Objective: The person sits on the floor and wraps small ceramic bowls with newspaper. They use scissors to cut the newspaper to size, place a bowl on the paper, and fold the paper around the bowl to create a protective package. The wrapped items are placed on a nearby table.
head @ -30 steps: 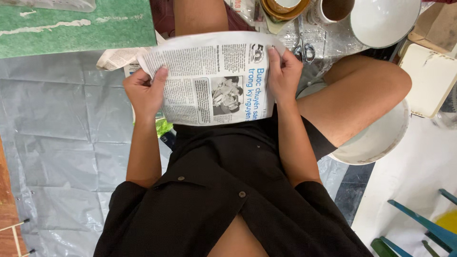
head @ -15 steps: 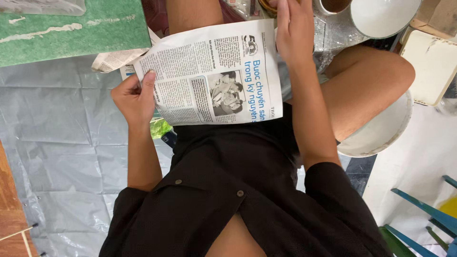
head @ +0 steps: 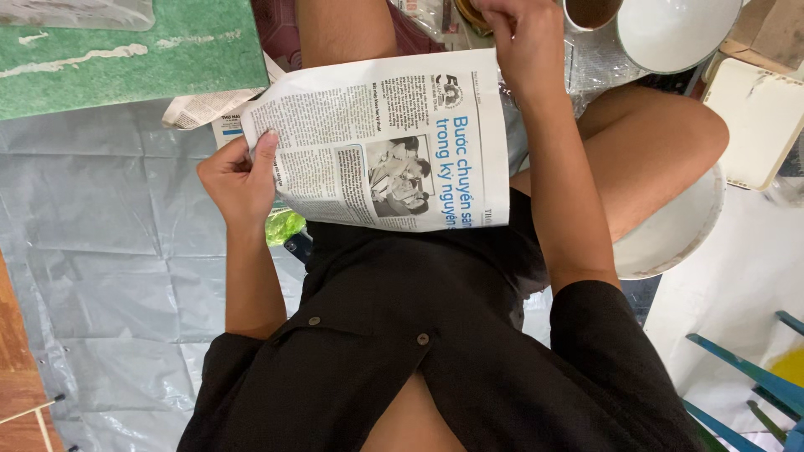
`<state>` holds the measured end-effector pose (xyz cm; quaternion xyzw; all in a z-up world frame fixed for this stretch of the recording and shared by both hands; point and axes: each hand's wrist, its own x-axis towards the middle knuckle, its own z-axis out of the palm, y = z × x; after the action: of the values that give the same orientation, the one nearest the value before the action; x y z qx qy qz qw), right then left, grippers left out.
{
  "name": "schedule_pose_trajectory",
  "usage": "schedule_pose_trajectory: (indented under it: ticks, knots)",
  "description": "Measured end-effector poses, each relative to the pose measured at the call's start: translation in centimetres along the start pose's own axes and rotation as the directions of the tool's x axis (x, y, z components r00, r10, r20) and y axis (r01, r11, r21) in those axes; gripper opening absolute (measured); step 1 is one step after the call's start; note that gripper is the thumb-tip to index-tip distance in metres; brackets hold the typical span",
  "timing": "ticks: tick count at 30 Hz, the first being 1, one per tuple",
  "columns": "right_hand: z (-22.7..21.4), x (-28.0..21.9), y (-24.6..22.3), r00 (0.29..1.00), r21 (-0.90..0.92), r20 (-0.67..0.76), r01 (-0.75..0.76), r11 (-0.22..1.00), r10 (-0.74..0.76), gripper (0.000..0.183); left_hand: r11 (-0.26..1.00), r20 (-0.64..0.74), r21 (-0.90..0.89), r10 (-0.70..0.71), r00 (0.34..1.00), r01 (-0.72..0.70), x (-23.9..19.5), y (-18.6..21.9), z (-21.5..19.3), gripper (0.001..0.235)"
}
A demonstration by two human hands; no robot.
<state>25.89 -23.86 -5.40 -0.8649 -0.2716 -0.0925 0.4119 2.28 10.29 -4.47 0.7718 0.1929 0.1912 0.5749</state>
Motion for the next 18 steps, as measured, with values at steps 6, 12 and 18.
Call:
schedule_pose_trajectory:
  ticks: [6,12,18]
  knots:
    - [-1.0,-0.3,-2.0,0.984,0.099,-0.168,0.072,0.992,-0.055,0.012,0.999,-0.009,0.048,0.024,1.000,-0.023,-0.1,1.3,0.0,0.017]
    - [-4.5,-1.1,-7.5,0.973,0.542,-0.182,-0.021,0.840,0.141,0.032,0.949,-0.005,0.285,0.141,0.990,-0.134,-0.1,3.6,-0.4,0.017]
    - [-8.1,-3.0,-13.7,0.955,0.682,-0.065,-0.170,0.712,0.290,0.035,0.832,0.050,0.501,0.245,0.968,-0.237,-0.4,5.4,-0.5,0.017]
